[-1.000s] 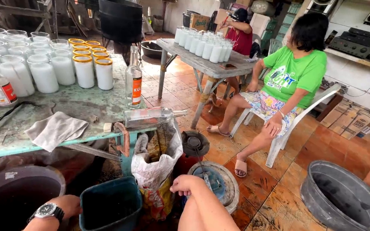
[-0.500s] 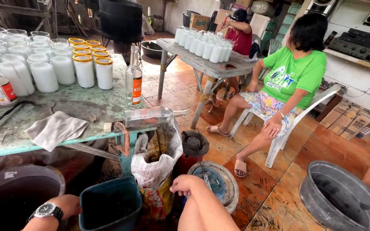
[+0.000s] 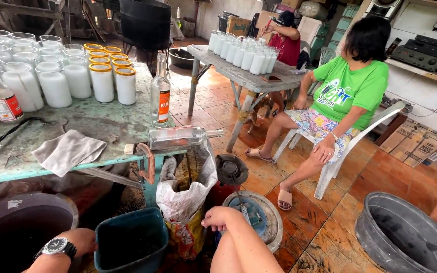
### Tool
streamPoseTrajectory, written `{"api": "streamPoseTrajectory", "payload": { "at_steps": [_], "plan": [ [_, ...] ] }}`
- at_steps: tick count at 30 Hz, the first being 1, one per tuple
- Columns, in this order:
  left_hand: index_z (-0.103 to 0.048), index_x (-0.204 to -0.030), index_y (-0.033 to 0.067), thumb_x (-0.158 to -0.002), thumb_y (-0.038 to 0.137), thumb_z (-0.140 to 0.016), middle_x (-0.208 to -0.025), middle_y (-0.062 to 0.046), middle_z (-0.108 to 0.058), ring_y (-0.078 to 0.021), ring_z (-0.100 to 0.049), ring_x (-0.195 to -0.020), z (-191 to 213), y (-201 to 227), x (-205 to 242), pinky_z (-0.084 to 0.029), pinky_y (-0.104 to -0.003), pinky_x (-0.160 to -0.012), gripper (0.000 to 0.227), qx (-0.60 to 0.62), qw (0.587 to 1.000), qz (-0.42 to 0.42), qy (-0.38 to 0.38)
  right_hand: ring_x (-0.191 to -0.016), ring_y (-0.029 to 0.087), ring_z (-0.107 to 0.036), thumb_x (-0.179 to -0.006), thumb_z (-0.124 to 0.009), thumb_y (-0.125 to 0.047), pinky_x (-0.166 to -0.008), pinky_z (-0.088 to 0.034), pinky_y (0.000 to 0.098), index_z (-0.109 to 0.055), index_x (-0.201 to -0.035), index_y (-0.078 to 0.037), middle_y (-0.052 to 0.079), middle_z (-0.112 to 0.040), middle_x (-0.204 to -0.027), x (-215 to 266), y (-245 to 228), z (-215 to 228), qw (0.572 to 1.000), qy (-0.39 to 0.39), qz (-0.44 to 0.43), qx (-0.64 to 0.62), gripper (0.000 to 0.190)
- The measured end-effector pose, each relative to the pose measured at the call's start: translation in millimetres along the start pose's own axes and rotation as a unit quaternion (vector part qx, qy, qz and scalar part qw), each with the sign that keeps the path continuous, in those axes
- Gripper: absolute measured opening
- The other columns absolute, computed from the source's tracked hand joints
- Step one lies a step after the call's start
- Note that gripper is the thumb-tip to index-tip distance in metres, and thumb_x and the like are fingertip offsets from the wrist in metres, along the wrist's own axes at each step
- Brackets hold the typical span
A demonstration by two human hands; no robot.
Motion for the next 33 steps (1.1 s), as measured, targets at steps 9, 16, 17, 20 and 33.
{"api": "streamPoseTrajectory", "payload": {
  "at_steps": [9, 16, 17, 20, 33],
  "plan": [
    [-0.072, -0.102, 0.0273, -0.098, 0.045, -0.057, -0.102, 0.012, -0.073, -0.0087, -0.066, -0.088, 3, 4, 5, -0.05, -0.027, -0.075, 0.024, -0.009, 1.0, 0.016, 0.008, -0.069, 0.016, -0.058, -0.105, -0.055, -0.045, -0.06, -0.047, 0.0326, -0.07, -0.113, -0.017, 0.003, -0.07, -0.094, 9, -4, 2, 1.0, -0.005, 0.013, 0.012, 0.033],
    [-0.074, -0.11, 0.0183, -0.095, 0.043, -0.062, -0.113, 0.001, -0.076, -0.0196, -0.071, -0.101, 7, 17, 28, -0.053, -0.035, -0.085, 0.031, 0.012, 0.998, 0.001, 0.069, -0.062, 0.013, -0.055, -0.107, -0.052, -0.041, -0.051, -0.044, 0.0292, -0.065, -0.109, -0.015, 0.001, -0.068, -0.089, 23, -12, 3, 0.999, -0.025, 0.022, 0.016, 0.029],
    [-0.074, -0.11, 0.014, -0.095, 0.044, -0.062, -0.112, -0.002, -0.075, -0.0233, -0.071, -0.101, 6, 15, 26, -0.054, -0.038, -0.083, 0.036, -0.004, 0.996, 0.01, 0.09, -0.064, 0.012, -0.055, -0.108, -0.051, -0.04, -0.053, -0.044, 0.0287, -0.065, -0.109, -0.015, 0.0, -0.067, -0.089, 30, -15, 3, 0.999, -0.033, 0.01, 0.012, 0.028],
    [-0.074, -0.108, 0.0086, -0.097, 0.045, -0.061, -0.108, -0.005, -0.074, -0.0266, -0.07, -0.096, 8, 18, 29, -0.055, -0.04, -0.08, 0.041, -0.017, 0.994, 0.017, 0.11, -0.067, 0.013, -0.055, -0.109, -0.052, -0.041, -0.056, -0.044, 0.0294, -0.064, -0.111, -0.016, -0.001, -0.067, -0.092, 31, -13, 5, 0.999, -0.045, -0.004, 0.001, 0.028],
    [-0.073, -0.093, 0.009, -0.1, 0.047, -0.058, -0.089, -0.002, -0.07, -0.0236, -0.065, -0.077, 6, 19, 19, -0.052, -0.037, -0.067, 0.041, -0.035, 0.995, 0.008, 0.097, -0.06, 0.011, -0.052, -0.106, -0.06, -0.04, -0.05, -0.04, 0.0268, -0.066, -0.107, -0.018, -0.001, -0.067, -0.085, 1, 5, 3, 0.998, -0.03, -0.017, -0.056, 0.023]
  ]
}}
Point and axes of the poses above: each hand's wrist, its own x-axis away from the middle knuckle, its own z-axis out of the back of the hand, y = z × x, the point moved 6 cm from there along -x, towards the middle knuckle
